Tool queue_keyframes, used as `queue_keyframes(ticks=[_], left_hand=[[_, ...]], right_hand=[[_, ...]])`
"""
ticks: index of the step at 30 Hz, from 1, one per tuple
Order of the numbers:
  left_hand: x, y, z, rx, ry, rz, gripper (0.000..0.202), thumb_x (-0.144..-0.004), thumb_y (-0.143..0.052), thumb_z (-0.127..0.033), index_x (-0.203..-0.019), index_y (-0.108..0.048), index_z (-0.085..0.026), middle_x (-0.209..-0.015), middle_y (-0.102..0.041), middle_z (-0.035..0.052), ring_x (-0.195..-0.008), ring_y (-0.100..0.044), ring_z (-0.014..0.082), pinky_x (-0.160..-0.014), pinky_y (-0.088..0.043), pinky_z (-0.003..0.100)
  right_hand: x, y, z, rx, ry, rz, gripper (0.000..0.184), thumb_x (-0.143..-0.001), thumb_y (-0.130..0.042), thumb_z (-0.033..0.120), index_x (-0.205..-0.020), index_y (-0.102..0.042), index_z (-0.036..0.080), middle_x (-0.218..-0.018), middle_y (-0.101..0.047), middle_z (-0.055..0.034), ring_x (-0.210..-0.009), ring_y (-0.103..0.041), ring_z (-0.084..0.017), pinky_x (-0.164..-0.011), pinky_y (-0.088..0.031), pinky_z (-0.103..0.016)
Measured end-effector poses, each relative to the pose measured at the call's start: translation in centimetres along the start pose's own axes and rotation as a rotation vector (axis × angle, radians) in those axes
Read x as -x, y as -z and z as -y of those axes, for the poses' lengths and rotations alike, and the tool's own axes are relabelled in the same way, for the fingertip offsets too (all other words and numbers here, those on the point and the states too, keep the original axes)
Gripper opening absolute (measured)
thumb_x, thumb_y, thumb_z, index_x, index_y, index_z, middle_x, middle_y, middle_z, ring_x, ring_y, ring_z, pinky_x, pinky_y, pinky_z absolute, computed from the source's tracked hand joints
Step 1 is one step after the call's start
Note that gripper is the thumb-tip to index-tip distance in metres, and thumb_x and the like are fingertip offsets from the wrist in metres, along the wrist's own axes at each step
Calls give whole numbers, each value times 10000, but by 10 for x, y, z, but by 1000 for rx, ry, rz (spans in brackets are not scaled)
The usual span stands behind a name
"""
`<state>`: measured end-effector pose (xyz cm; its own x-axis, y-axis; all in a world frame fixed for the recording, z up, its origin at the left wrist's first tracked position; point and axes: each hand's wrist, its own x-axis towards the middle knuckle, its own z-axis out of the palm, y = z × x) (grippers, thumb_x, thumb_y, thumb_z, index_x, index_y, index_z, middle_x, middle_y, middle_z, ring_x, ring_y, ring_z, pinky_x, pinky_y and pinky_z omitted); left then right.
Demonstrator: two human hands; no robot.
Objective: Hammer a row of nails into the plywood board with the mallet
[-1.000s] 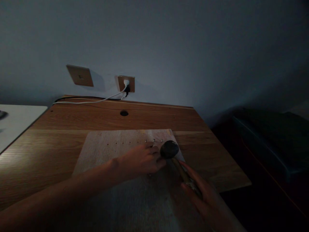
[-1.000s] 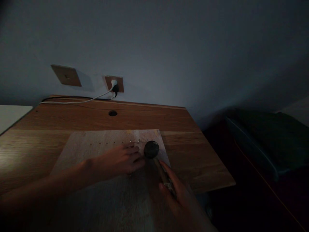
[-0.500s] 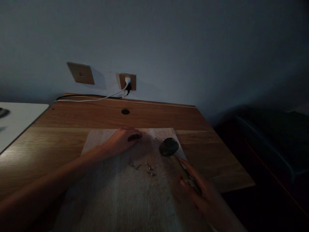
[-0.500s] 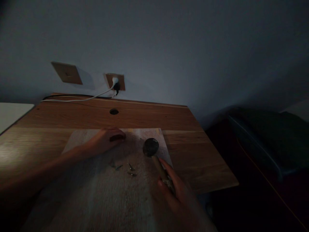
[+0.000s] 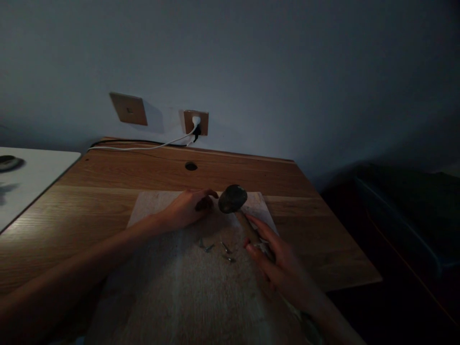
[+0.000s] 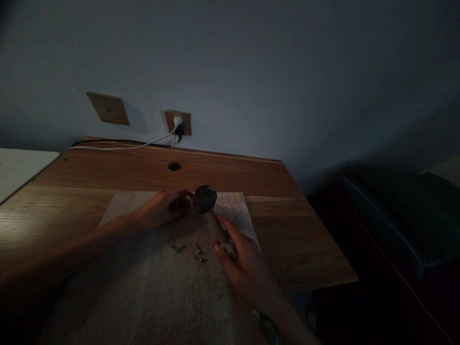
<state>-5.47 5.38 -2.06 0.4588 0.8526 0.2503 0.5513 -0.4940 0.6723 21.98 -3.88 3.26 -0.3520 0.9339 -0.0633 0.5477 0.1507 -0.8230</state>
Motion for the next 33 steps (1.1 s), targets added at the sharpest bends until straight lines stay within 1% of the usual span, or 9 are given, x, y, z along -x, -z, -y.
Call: queue_keyframes(ticks=[6,10,16,18,21,23,26,30,33], left_hand=[[0,-1,1,18,17,-32,496,-815,-661,-149,-1309,-620,-156,-1034,-772,71,-878,-726,181,-775,-530,273],[-1,-2,2,53,33,-15,538,-805,-638,-106,-1337,-595,-166,-982,-775,44,-849,-727,171,-773,-521,269],[4,9,-6,-41,34,-12,352,-784,-645,-138,-1134,-613,-162,-990,-729,53,-854,-693,180,-745,-516,277],[15,17,-13,-133,-35,10,268,-762,-649,-125,-1023,-605,-165,-1006,-697,65,-874,-673,188,-752,-517,282],[37,26,-29,-253,-242,151,154,-835,-614,-103,-967,-614,-183,-987,-678,58,-919,-657,197,-820,-519,302],[52,26,-39,-302,-358,224,163,-909,-572,-90,-1012,-640,-197,-1004,-697,56,-978,-663,203,-878,-518,317],[67,22,-49,-389,-473,240,233,-951,-540,-62,-1089,-657,-209,-1043,-721,59,-1033,-667,209,-918,-518,325],[69,20,-48,-513,-540,226,227,-977,-514,-59,-1072,-673,-189,-919,-704,51,-890,-664,208,-821,-540,327],[58,22,-35,-395,-432,139,242,-1008,-498,-116,-1140,-687,-190,-995,-710,65,-920,-675,200,-837,-553,323]], right_hand=[[-9,-9,0,74,54,48,551,-1009,-531,408,-1527,-504,221,-1375,-667,-128,-1235,-643,-310,-1077,-504,-523],[-9,-12,2,86,53,44,546,-1027,-506,414,-1543,-484,238,-1423,-640,-127,-1243,-639,-307,-1082,-498,-536],[1,-9,-2,70,21,60,557,-1027,-517,448,-1548,-478,257,-1371,-669,-118,-1218,-653,-292,-1075,-506,-509],[11,-5,-7,73,1,60,569,-1029,-507,473,-1551,-475,251,-1318,-691,-118,-1151,-680,-282,-1038,-532,-494],[27,1,-17,94,-48,86,584,-1031,-486,506,-1555,-479,249,-1251,-713,-116,-1102,-698,-279,-1008,-553,-488],[35,4,-22,111,-80,112,597,-1028,-478,522,-1558,-481,247,-1275,-709,-123,-1149,-686,-290,-1034,-540,-503],[39,4,-26,120,-112,116,618,-1027,-467,544,-1568,-473,245,-1397,-655,-137,-1272,-631,-311,-1109,-483,-540],[38,1,-26,100,-117,110,611,-1033,-454,542,-1572,-465,255,-1385,-665,-130,-1279,-631,-300,-1114,-482,-536],[37,1,-26,92,-102,116,617,-1035,-451,530,-1577,-457,236,-1345,-685,-139,-1220,-666,-288,-1080,-516,-514]])
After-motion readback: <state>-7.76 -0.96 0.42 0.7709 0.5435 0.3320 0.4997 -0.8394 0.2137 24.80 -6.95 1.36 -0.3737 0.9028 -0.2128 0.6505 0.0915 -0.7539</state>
